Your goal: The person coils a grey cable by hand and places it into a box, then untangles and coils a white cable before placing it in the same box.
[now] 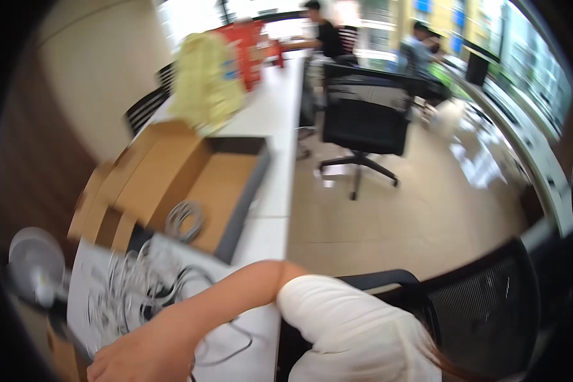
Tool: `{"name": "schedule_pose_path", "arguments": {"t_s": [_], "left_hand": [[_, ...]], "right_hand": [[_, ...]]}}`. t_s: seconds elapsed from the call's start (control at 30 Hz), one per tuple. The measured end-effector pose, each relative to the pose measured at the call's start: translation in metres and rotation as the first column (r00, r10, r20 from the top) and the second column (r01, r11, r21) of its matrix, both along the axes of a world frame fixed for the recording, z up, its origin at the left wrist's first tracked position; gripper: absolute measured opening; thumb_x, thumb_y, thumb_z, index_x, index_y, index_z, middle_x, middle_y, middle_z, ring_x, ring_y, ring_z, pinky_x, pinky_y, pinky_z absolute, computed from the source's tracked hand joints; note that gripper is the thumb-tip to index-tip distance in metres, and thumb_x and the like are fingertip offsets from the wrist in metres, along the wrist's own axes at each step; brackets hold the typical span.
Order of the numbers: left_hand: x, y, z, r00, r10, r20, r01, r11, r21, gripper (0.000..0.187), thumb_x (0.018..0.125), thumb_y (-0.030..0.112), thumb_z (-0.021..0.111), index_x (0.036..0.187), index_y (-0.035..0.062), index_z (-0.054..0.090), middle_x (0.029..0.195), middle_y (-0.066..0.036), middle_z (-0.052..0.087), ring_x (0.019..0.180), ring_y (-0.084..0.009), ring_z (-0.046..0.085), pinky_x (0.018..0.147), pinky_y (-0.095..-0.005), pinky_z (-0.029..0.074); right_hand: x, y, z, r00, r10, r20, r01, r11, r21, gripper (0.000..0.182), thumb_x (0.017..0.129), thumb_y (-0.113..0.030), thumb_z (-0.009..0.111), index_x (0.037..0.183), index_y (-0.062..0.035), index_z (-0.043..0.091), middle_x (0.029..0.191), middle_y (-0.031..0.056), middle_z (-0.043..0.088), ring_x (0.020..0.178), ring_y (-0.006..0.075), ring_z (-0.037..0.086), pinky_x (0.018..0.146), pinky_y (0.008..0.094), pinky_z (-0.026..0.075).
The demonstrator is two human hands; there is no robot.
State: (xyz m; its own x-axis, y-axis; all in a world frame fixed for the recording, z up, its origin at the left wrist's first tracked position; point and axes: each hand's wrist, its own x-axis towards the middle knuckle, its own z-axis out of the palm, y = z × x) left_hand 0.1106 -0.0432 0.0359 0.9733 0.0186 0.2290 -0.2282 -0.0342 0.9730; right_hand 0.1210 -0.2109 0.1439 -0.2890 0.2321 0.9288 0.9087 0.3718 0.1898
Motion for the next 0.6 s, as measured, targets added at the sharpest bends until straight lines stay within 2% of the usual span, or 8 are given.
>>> {"name": "schedule_pose_path", "arguments": {"t_s": [0.03,0.1,0.27,0.37,0.4,0.47,0.57,0.6], "left_hand": [[0.012,-0.019,0.011,0.999,-0.046,0.024,0.044,0.994,0.097,0.051,0.099,0.040,0.030,0.141,0.0123,0.025,0.084,0.006,0.056,0.069,-0.0112,0.047,0.064,-0.0293,0.039],[0.029,-0.053,0.027,0.987,-0.141,0.073,0.119,0.962,0.246,0.050,0.098,0.040,0.031,0.140,0.0118,0.026,0.084,0.005,0.056,0.069,-0.0115,0.048,0.064,-0.0294,0.039],[0.052,-0.086,0.051,0.939,-0.313,0.141,0.226,0.873,0.432,0.048,0.098,0.038,0.032,0.137,0.0105,0.028,0.083,0.004,0.056,0.068,-0.0124,0.048,0.064,-0.0298,0.040],[0.054,-0.090,0.059,0.920,-0.363,0.148,0.254,0.840,0.479,0.047,0.098,0.037,0.033,0.136,0.0097,0.029,0.083,0.003,0.056,0.068,-0.0129,0.048,0.064,-0.0300,0.040],[0.055,-0.090,0.060,0.917,-0.372,0.145,0.261,0.833,0.489,0.047,0.098,0.037,0.034,0.135,0.0095,0.029,0.083,0.003,0.056,0.068,-0.0131,0.048,0.064,-0.0301,0.040],[0.056,-0.091,0.065,0.915,-0.376,0.146,0.258,0.824,0.505,0.046,0.098,0.036,0.034,0.134,0.0089,0.030,0.083,0.002,0.056,0.068,-0.0134,0.049,0.063,-0.0302,0.040],[0.056,-0.091,0.070,0.904,-0.393,0.170,0.247,0.803,0.543,0.045,0.097,0.036,0.035,0.132,0.0082,0.031,0.082,0.001,0.056,0.068,-0.0140,0.049,0.063,-0.0305,0.040],[0.057,-0.091,0.072,0.904,-0.392,0.172,0.243,0.800,0.549,0.044,0.097,0.035,0.035,0.132,0.0079,0.031,0.082,0.001,0.056,0.068,-0.0141,0.049,0.063,-0.0306,0.040]], "right_hand": [[0.016,0.018,-0.010,0.999,-0.048,0.014,0.046,0.991,0.122,0.034,0.082,-0.013,0.058,0.110,0.0061,0.052,0.102,0.0215,0.056,0.095,0.0386,0.052,0.078,0.0432,0.044],[0.035,0.005,-0.015,0.980,-0.198,0.028,0.192,0.971,0.144,0.034,0.081,-0.011,0.058,0.109,0.0085,0.052,0.098,0.0238,0.057,0.091,0.0404,0.053,0.074,0.0440,0.046],[0.063,-0.015,-0.007,0.791,-0.609,0.058,0.603,0.761,-0.240,0.035,0.082,-0.010,0.058,0.110,0.0109,0.053,0.096,0.0278,0.058,0.087,0.0419,0.055,0.070,0.0447,0.046],[0.086,0.001,-0.015,0.864,-0.495,0.093,0.488,0.869,0.088,0.034,0.085,-0.012,0.056,0.108,0.0125,0.054,0.096,0.0297,0.059,0.086,0.0412,0.056,0.071,0.0449,0.046],[0.087,-0.003,-0.018,0.914,-0.402,-0.061,0.399,0.916,-0.052,0.033,0.086,-0.014,0.056,0.106,0.0117,0.056,0.097,0.0293,0.059,0.087,0.0400,0.057,0.071,0.0448,0.046],[0.082,-0.011,-0.020,0.896,-0.227,-0.381,0.132,0.957,-0.259,0.031,0.088,-0.017,0.054,0.104,0.0101,0.058,0.099,0.0285,0.059,0.087,0.0377,0.058,0.072,0.0446,0.046],[0.086,-0.017,-0.015,0.779,-0.573,-0.256,0.449,0.794,-0.410,0.031,0.090,-0.021,0.053,0.107,0.0051,0.059,0.099,0.0269,0.060,0.086,0.0364,0.059,0.072,0.0439,0.047],[0.086,-0.019,-0.017,0.785,-0.589,-0.195,0.487,0.780,-0.394,0.030,0.089,-0.021,0.053,0.105,0.0035,0.060,0.097,0.0259,0.061,0.084,0.0365,0.059,0.071,0.0438,0.047]]}}
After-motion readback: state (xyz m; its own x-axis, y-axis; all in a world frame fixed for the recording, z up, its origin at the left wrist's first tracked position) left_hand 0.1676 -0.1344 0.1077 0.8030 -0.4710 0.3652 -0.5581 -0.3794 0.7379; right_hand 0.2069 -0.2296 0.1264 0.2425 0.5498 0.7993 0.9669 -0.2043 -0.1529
